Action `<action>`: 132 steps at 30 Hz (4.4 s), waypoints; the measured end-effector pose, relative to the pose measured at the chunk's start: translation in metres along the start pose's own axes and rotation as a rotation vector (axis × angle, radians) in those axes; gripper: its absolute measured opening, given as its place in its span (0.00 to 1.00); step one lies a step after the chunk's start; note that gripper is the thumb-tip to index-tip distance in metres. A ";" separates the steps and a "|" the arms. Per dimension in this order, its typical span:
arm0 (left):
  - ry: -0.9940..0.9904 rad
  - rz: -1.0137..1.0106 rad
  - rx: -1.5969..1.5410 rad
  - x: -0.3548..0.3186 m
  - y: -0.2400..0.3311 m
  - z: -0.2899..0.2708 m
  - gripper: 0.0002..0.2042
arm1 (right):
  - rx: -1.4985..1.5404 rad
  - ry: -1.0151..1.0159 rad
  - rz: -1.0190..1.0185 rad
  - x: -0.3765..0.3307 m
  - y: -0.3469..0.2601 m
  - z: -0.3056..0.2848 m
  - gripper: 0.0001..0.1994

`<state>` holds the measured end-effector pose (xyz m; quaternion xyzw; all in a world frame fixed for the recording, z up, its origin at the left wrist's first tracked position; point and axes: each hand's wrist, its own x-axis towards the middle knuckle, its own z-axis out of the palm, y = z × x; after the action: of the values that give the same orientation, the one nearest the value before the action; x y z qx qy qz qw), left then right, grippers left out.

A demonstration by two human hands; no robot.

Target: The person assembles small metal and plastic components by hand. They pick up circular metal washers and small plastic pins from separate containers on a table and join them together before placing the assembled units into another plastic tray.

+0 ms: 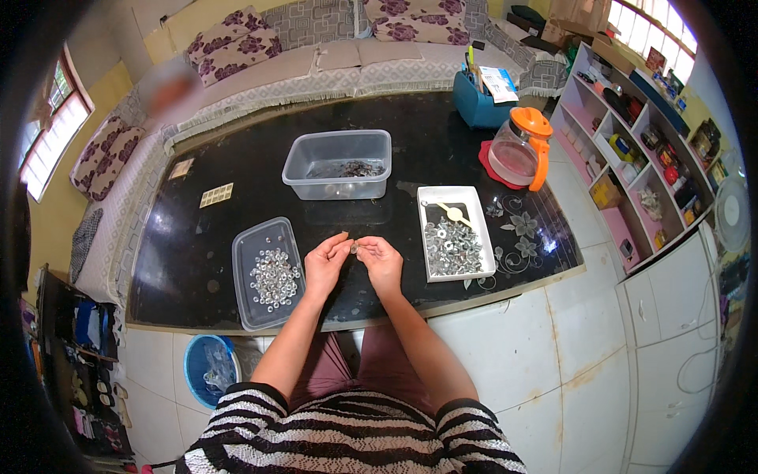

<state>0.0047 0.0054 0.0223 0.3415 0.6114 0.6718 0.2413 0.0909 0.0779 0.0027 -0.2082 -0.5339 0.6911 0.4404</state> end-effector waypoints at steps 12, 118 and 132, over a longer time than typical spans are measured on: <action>-0.026 -0.051 -0.112 0.003 -0.002 0.002 0.12 | 0.123 0.039 0.066 -0.002 -0.001 -0.001 0.06; -0.063 -0.084 0.478 -0.003 0.025 -0.127 0.04 | 0.325 -0.233 0.313 -0.001 -0.003 0.008 0.05; -0.104 0.151 0.188 -0.012 0.009 -0.037 0.09 | 0.261 -0.222 0.320 -0.001 -0.016 -0.012 0.05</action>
<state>-0.0147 -0.0291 0.0289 0.4421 0.6309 0.6092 0.1882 0.1070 0.0844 0.0135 -0.1538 -0.4453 0.8340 0.2872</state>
